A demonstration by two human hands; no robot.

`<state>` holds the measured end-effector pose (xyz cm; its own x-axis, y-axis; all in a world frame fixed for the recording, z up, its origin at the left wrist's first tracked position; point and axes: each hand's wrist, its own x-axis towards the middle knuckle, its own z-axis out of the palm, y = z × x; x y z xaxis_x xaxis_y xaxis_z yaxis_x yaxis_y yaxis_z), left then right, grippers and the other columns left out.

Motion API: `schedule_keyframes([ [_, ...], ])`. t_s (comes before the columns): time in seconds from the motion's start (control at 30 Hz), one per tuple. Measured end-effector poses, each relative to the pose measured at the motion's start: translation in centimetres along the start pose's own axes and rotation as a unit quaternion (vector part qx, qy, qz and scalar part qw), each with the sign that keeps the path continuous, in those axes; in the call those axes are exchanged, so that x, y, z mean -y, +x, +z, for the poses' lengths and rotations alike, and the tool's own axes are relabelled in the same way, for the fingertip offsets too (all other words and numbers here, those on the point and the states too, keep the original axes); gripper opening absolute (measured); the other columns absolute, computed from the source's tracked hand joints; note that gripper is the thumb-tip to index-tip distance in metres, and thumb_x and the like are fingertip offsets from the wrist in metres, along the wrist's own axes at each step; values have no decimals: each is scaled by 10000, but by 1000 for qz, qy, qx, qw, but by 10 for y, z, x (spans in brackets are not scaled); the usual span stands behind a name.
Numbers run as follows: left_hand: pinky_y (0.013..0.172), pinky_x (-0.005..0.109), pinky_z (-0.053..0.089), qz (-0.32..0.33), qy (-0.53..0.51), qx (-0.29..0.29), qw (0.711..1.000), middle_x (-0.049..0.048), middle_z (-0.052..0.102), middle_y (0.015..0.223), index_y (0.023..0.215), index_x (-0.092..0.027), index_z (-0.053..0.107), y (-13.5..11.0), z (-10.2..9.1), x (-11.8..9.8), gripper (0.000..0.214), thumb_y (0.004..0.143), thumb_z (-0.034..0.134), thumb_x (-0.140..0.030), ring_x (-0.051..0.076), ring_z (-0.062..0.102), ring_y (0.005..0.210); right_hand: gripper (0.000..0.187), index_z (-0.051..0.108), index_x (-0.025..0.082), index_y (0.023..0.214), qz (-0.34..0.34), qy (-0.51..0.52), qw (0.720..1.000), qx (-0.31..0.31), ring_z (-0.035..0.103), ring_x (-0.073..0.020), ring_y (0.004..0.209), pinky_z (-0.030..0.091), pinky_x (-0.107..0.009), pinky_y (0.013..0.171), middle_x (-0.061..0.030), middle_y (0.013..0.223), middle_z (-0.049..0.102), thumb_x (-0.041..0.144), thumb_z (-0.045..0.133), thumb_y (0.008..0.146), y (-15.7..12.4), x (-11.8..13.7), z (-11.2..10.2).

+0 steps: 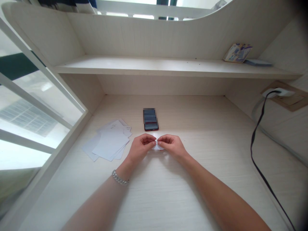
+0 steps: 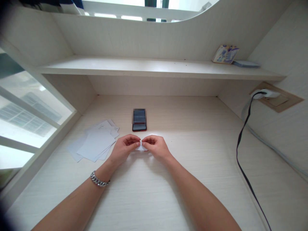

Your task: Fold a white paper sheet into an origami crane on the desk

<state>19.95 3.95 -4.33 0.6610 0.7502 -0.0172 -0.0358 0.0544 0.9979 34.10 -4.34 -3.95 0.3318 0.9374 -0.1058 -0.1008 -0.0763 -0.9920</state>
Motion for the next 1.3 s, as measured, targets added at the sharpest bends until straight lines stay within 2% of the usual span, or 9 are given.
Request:
schedule_keyframes([
  [0.73, 711, 285, 492, 24, 29, 2, 999, 76, 677, 838, 850, -141, 646, -1, -1, -2, 211, 671, 677, -249, 166, 624, 771, 206, 665, 165, 747, 5, -6, 1000, -4, 591, -153, 645, 513, -272, 551, -34, 713, 639, 346, 681, 651, 0, 1, 0],
  [0.9, 728, 303, 500, 17, 30, 12, 999, 85, 681, 870, 866, -140, 650, 0, -2, -2, 246, 639, 696, -223, 182, 630, 805, 217, 668, 159, 726, 8, 0, 1000, -16, 587, -148, 598, 498, -275, 552, -32, 676, 647, 345, 701, 617, 2, -2, 0],
  [1.3, 723, 296, 507, 22, 40, 7, 999, 82, 685, 858, 897, -143, 645, -2, 0, -1, 261, 639, 675, -171, 184, 640, 801, 201, 677, 144, 755, 0, -29, 999, 17, 568, -131, 602, 424, -251, 565, -31, 677, 652, 297, 699, 628, 2, -1, -6],
])
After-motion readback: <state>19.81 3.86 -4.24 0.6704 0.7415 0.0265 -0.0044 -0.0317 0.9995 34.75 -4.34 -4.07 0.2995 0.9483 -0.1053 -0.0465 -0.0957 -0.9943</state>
